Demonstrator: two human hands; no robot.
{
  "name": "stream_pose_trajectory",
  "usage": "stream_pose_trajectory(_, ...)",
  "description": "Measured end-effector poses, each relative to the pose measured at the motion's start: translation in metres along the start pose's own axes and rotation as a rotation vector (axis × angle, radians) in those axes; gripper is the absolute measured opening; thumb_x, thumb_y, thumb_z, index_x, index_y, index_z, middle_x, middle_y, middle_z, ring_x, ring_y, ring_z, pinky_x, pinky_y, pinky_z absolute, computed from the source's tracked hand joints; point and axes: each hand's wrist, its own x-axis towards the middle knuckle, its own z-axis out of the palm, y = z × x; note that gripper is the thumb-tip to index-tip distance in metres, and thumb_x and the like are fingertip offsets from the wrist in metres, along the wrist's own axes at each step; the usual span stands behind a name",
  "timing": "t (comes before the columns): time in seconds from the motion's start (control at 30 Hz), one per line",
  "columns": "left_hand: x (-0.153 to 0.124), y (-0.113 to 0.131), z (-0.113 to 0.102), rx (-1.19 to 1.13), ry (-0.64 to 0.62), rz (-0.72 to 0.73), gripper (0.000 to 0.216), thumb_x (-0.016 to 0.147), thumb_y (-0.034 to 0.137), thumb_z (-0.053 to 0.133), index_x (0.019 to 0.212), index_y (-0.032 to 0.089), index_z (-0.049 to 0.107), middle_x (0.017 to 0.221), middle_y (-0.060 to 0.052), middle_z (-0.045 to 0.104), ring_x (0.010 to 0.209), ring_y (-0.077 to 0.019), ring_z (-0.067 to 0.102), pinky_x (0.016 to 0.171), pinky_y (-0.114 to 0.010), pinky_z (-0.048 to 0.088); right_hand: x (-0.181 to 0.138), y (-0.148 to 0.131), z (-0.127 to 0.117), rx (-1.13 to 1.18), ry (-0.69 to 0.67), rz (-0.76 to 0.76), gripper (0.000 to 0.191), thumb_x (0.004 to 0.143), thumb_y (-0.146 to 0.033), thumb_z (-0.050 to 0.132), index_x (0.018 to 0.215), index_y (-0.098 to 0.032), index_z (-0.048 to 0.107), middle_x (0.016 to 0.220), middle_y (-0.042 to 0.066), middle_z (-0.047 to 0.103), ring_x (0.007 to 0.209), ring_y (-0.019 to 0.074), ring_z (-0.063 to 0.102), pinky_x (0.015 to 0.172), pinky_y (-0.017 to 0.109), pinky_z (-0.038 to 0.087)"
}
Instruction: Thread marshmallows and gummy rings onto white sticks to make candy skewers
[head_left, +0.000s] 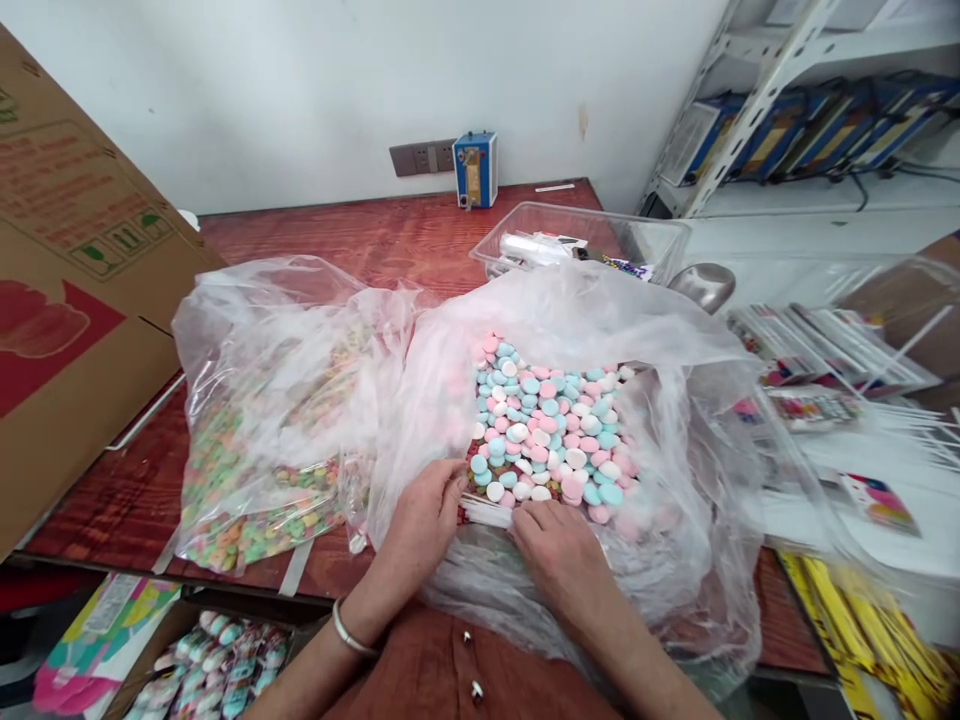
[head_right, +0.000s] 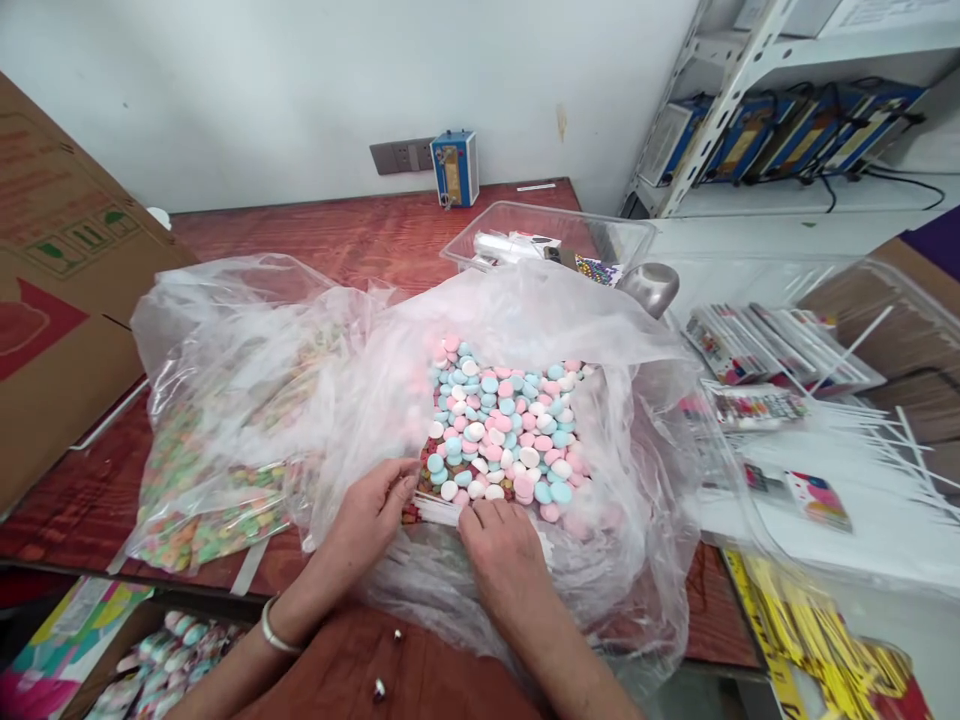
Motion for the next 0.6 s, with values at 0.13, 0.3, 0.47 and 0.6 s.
stream_pose_trajectory(0.13,0.006,-0.015,0.006,0.014,0.077,-0.055,0.029,0.096,0.023,0.041,0.113,0.016,0.063,0.109,-0.009,0.069,0.100,-0.0202,0.064,0.090,-0.037,0.051,-0.015,0.005,0.004,0.046,0.103,-0.026,0.016,0.092,-0.011,0.055,0.099,-0.017,0.067,0.111,0.008,0.071,0.099,0.0243,0.061,0.087,0.035,0.040)
stream_pose_trajectory(0.3,0.005,-0.017,0.008,0.255,0.241,0.030,0.037,0.094,0.019,0.045,0.131,0.017,0.053,0.130,-0.014,0.058,0.120,-0.0246,0.055,0.102,-0.043,0.045,-0.017,0.008,-0.003,0.071,0.266,0.040,0.024,0.097,-0.014,0.043,0.100,-0.016,0.067,0.113,0.012,0.071,0.101,0.0246,0.062,0.090,0.035,0.042)
stream_pose_trajectory(0.47,0.017,-0.004,0.012,0.463,-0.006,0.147,0.032,0.092,0.016,0.050,0.122,0.020,0.059,0.116,-0.010,0.064,0.108,-0.0244,0.059,0.092,-0.040,0.050,-0.010,0.007,0.001,0.225,0.160,0.203,0.031,0.098,-0.019,0.034,0.081,-0.020,0.060,0.078,0.006,0.069,0.072,0.0197,0.065,0.063,0.027,0.043)
stream_pose_trajectory(0.6,0.033,0.005,0.026,0.428,-0.208,0.172,0.030,0.086,0.012,0.056,0.115,0.018,0.061,0.103,-0.009,0.066,0.098,-0.0244,0.062,0.086,-0.036,0.051,-0.013,0.012,-0.007,0.458,-0.031,0.354,0.031,0.098,-0.030,0.033,0.078,-0.022,0.055,0.067,0.002,0.065,0.061,0.0190,0.062,0.056,0.027,0.041)
